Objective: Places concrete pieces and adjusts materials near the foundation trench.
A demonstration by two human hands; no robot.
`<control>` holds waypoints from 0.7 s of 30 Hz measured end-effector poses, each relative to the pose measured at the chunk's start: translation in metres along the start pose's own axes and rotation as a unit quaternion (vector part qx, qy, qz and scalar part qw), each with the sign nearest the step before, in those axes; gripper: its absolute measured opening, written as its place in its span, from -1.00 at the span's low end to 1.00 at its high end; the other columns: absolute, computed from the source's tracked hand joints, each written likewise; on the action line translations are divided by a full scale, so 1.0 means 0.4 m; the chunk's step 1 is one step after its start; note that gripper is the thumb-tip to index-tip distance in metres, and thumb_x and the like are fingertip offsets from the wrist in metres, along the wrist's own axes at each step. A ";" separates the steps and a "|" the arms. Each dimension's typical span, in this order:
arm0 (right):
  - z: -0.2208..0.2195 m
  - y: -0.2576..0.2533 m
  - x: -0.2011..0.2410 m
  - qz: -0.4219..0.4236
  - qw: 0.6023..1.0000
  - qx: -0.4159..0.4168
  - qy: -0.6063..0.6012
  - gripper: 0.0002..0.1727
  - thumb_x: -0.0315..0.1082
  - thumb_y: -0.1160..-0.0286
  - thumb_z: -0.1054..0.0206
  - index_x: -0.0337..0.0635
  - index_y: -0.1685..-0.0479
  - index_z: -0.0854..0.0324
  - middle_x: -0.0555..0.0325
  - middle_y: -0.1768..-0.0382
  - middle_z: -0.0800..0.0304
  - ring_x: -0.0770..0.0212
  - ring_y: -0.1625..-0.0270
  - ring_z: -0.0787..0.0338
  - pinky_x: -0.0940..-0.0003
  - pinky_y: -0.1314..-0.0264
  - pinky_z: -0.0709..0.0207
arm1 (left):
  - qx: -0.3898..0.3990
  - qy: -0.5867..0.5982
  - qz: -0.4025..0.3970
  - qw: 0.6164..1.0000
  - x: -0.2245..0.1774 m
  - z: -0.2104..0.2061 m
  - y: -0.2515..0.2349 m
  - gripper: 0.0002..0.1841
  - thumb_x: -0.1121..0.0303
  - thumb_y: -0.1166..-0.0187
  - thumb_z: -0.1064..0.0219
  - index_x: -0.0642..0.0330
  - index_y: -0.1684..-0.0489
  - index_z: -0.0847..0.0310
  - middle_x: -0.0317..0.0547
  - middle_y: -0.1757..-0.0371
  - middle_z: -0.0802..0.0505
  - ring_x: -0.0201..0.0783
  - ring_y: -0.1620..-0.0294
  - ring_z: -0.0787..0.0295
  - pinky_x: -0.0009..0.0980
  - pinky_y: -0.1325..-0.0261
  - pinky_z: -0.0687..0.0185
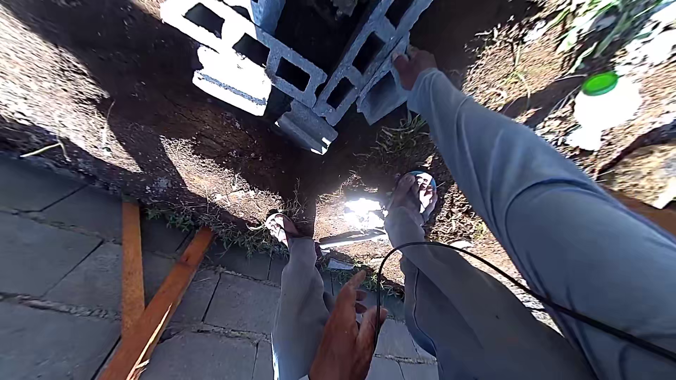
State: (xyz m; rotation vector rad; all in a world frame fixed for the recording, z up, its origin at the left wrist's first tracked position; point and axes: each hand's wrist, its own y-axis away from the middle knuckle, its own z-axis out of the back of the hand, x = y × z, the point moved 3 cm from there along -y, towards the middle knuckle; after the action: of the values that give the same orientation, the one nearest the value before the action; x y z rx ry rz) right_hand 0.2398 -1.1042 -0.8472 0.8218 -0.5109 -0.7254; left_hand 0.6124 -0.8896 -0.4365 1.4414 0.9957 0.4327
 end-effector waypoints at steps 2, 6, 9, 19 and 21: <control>-0.003 0.008 0.008 -0.014 1.000 0.002 -0.003 -0.20 0.33 -0.73 0.04 -0.01 -0.76 -0.36 -0.25 -0.68 -0.43 -0.32 -0.78 -0.30 -0.36 -0.76 -0.15 | 0.003 -0.003 -0.001 1.000 -0.007 -0.001 -0.001 -0.31 -0.04 -0.72 -0.29 -0.08 -0.82 -0.23 -0.21 -0.47 -0.70 -0.38 -0.12 -0.82 -0.35 -0.11 -0.85; 0.002 0.038 0.009 -0.032 0.999 0.010 -0.024 0.21 0.51 -0.16 -0.45 0.10 -0.88 -0.15 -0.41 -0.74 -0.22 -0.36 -0.74 -0.32 -0.38 -0.69 -0.24 | 0.000 0.000 -0.006 1.000 -0.021 0.010 -0.006 -0.31 -0.04 -0.71 -0.29 -0.06 -0.82 -0.22 -0.18 -0.44 -0.71 -0.36 -0.10 -0.83 -0.35 -0.07 -0.86; -0.001 0.017 0.007 -0.035 0.999 0.025 0.003 0.31 0.01 0.17 -0.81 0.09 -0.86 -0.15 -0.44 -0.71 -0.26 -0.41 -0.71 -0.34 -0.45 -0.63 -0.29 | -0.004 -0.005 -0.008 1.000 -0.026 0.009 -0.010 -0.31 -0.03 -0.71 -0.30 -0.06 -0.82 -0.23 -0.18 -0.45 -0.71 -0.37 -0.09 -0.83 -0.36 -0.04 -0.86; -0.003 0.011 0.027 -0.037 0.990 0.004 0.134 -0.22 -0.17 -0.28 -0.51 -0.18 -0.61 -0.47 -0.43 -0.54 -0.52 -0.48 -0.62 -0.46 -0.58 -0.49 -0.36 | -0.027 -0.010 -0.040 0.999 -0.020 0.020 -0.011 -0.33 -0.01 -0.72 -0.29 -0.03 -0.80 -0.26 -0.18 -0.50 -0.68 -0.35 -0.16 -0.82 -0.35 -0.07 -0.87; 0.000 0.023 0.034 -0.039 0.985 -0.018 0.167 -0.20 -0.13 -0.21 -0.53 -0.13 -0.60 -0.51 -0.36 -0.53 -0.57 -0.48 -0.70 -0.33 -0.62 -0.53 -0.23 | -0.032 -0.008 -0.051 0.998 -0.020 0.024 -0.013 -0.35 0.01 -0.73 -0.29 -0.05 -0.80 -0.27 -0.18 -0.50 -0.68 -0.35 -0.16 -0.82 -0.36 -0.08 -0.86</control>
State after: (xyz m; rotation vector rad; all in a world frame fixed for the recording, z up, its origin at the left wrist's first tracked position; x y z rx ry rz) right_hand 0.2522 -1.1101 -0.8383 0.9120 -0.1652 -0.6489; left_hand 0.6140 -0.9023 -0.4404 1.3291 1.0295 0.3754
